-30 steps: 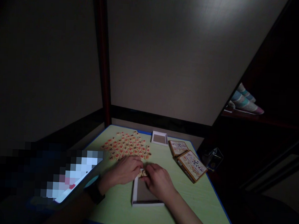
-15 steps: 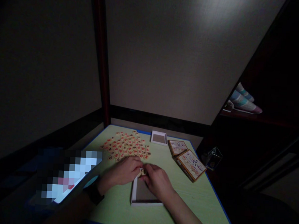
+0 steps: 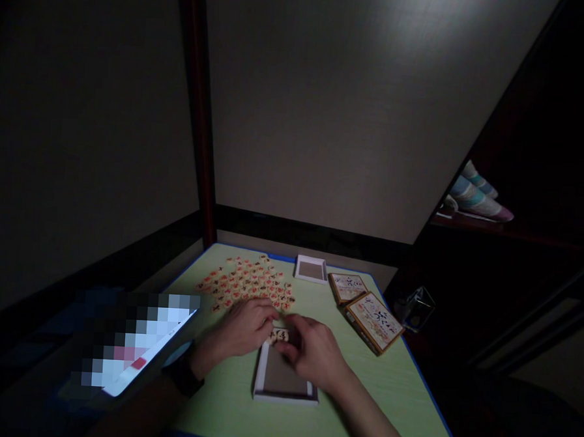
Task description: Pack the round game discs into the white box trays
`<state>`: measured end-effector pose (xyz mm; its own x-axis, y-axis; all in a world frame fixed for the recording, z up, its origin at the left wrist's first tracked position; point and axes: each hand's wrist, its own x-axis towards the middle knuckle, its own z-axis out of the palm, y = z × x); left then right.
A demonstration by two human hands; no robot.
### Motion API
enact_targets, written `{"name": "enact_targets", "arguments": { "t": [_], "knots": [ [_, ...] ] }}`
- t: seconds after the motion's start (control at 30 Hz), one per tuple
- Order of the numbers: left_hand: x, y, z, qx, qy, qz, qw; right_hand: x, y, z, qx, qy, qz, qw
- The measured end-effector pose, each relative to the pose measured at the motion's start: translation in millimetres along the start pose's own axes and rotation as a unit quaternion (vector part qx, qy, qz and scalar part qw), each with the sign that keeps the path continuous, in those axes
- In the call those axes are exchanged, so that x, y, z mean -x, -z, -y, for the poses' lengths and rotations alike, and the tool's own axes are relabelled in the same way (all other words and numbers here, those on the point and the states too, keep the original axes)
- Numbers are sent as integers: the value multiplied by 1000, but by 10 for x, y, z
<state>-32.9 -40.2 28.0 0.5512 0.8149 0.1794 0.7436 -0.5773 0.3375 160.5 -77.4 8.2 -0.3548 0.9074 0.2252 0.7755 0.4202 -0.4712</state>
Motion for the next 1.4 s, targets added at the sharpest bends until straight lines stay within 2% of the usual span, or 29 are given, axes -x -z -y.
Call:
{"name": "enact_targets", "arguments": {
  "t": [0.1,0.23,0.3,0.37,0.5,0.57,0.7,0.87,1.07,1.4],
  "knots": [
    [-13,40,17,-39,51,-42,997,-15,59,-39,-44,-19,-33,998],
    [-31,92,20,-90,101,-43,990,-62,36,-170,-43,-44,-130,990],
    [-27,103,19,-108,104,-43,988,-84,7,-237,-22,-46,-160,986],
    [-9,99,16,-118,77,-32,989,-98,-16,-288,-3,-46,-166,985],
    [44,50,0,-126,-14,5,992,-109,-29,-349,7,-42,-163,986],
    [62,22,-7,-133,-34,21,990,-119,-21,-373,7,-43,-165,985],
    [72,-13,-5,-145,-41,44,988,-212,7,-432,12,-53,-148,988],
    [72,-38,-3,-153,-53,49,986,-493,52,-481,21,-9,-49,999],
    [74,-68,-4,-138,-46,60,988,-724,115,-476,38,11,12,999],
    [59,-103,31,-119,-46,52,990,-693,8,-474,18,26,-23,999]
  ]
}}
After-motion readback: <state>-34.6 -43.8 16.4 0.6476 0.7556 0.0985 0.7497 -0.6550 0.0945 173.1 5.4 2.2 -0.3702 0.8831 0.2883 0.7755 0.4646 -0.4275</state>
